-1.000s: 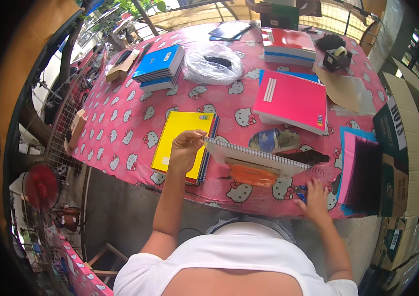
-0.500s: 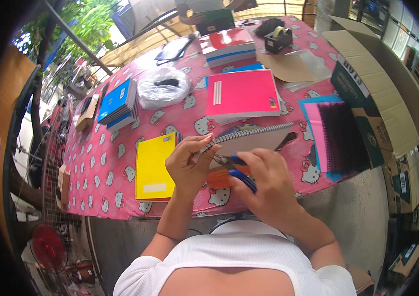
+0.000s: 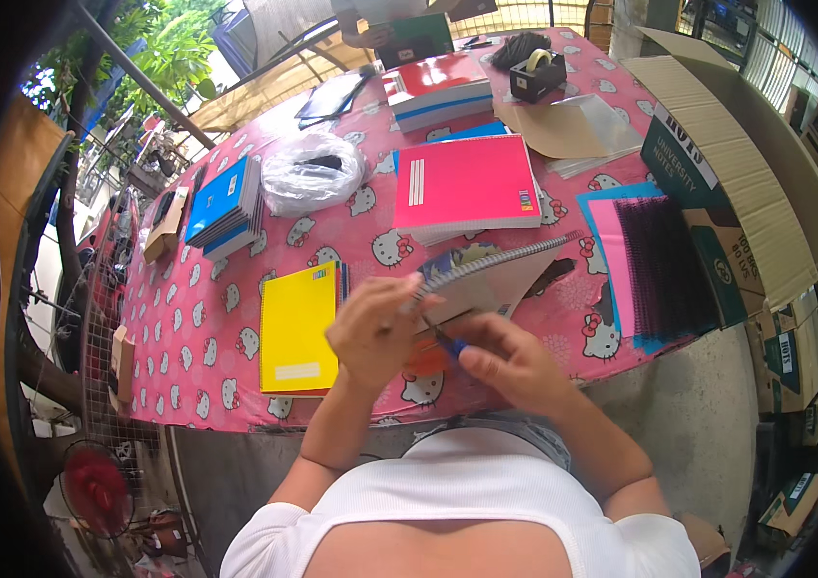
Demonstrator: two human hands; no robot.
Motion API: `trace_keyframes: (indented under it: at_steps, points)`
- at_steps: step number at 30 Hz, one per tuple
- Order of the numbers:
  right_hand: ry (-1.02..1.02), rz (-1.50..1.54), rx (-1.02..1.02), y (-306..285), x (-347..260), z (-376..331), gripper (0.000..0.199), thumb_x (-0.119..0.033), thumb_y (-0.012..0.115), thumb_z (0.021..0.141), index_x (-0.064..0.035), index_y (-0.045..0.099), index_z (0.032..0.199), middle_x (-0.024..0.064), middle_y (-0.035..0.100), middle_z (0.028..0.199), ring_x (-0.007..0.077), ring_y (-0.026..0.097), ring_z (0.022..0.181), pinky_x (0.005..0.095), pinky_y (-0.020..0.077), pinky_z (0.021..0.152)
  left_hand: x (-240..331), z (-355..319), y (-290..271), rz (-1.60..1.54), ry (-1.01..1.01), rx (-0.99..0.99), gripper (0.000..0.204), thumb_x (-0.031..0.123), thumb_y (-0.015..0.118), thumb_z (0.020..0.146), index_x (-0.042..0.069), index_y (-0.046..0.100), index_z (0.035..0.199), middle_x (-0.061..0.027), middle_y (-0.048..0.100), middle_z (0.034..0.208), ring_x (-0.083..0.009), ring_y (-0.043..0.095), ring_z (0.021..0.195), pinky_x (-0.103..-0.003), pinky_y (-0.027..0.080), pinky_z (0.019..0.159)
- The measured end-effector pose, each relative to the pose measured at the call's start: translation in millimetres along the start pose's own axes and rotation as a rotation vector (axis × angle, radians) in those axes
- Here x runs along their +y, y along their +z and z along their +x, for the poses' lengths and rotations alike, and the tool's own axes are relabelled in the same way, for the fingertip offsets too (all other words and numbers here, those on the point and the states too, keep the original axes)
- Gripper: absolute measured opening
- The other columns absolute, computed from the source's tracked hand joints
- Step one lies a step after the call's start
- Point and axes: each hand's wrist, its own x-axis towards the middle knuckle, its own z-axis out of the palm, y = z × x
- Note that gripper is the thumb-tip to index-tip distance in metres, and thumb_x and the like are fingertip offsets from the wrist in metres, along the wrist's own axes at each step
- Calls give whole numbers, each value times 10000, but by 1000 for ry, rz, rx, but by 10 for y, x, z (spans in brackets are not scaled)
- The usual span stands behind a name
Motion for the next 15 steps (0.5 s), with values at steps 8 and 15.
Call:
trace_keyframes:
  at_steps: [8,15]
  points:
    - [-504,-1460,383,-1263,1054,-65,352,-190,742,747,-36,619,1038,141,572,1099,332,545,1045,445,414,914,122,319,-1834,463,269,692,249,231,606,928,-14,580,965,-90,620,797,-164,591,671,-259,489,597]
    - [-908,-1410,100,-461,373,1900,288,-114,696,731,-86,658,1015,139,563,1146,341,525,1080,450,401,946,-572,825,-1944,671,253,46,48,53,681,809,66,638,793,-13,571,631,-154,498,520,-295,386,496]
